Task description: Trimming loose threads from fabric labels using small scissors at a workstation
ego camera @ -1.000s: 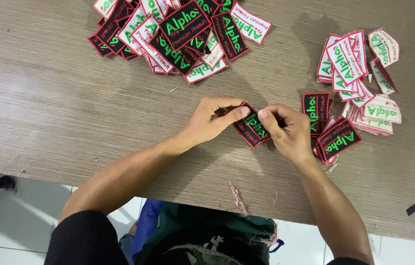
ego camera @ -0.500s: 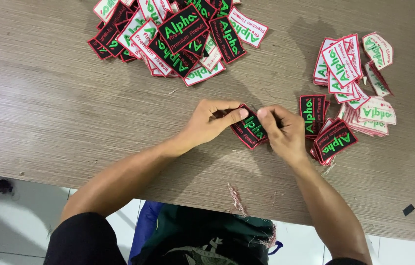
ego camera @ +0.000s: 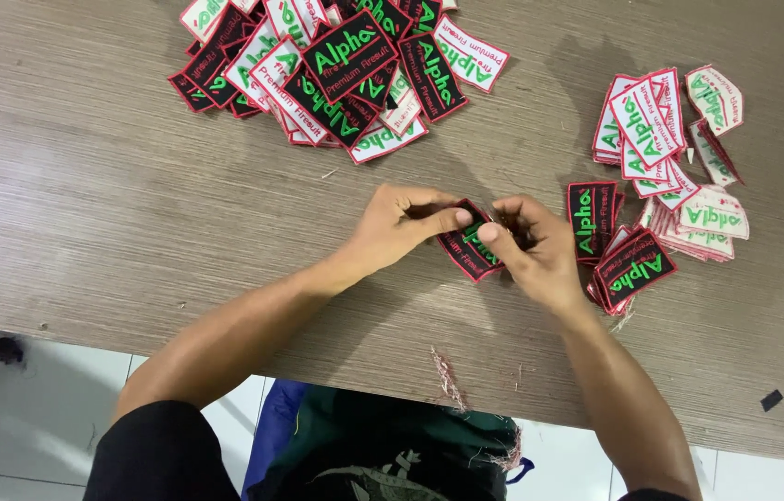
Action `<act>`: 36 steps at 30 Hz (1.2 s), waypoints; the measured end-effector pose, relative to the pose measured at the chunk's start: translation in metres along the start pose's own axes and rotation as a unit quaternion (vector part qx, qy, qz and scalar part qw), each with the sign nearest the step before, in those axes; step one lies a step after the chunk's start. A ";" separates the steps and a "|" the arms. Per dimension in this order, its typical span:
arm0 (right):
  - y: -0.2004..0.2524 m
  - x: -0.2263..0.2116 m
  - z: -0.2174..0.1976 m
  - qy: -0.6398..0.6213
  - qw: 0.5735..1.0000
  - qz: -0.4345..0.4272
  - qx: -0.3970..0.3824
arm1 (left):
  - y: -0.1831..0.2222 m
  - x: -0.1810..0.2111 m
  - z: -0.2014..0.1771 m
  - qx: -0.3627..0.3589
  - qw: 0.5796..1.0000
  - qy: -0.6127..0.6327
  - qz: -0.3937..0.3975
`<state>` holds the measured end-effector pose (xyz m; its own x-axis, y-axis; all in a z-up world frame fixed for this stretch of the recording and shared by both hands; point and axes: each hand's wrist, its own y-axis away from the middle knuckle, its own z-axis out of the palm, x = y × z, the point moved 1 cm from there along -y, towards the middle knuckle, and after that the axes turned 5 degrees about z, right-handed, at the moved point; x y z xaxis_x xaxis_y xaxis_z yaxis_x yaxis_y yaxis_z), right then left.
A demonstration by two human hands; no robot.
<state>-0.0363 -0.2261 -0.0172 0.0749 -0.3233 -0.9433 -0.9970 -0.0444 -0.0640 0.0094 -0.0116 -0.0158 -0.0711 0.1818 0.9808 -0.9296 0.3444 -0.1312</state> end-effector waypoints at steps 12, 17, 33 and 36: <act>-0.006 0.017 0.010 -0.127 0.988 0.041 0.081 | -0.007 0.001 -0.010 0.102 0.986 0.134 -0.020; -0.003 0.015 0.017 -0.118 0.988 0.040 0.089 | 0.003 -0.003 0.000 0.058 0.997 0.042 0.015; -0.011 -0.021 -0.010 0.031 0.994 0.082 -0.058 | 0.012 0.015 0.007 -0.109 0.991 -0.028 0.069; -0.010 -0.022 -0.012 0.020 0.994 0.086 -0.063 | 0.011 0.009 0.004 -0.119 0.990 -0.030 0.075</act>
<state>-0.0281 -0.2298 0.0076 -0.0935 -0.3733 -0.9230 -0.9846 -0.1031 0.1415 -0.0026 -0.0099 -0.0078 -0.2303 0.1955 0.9533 -0.7957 0.5262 -0.3001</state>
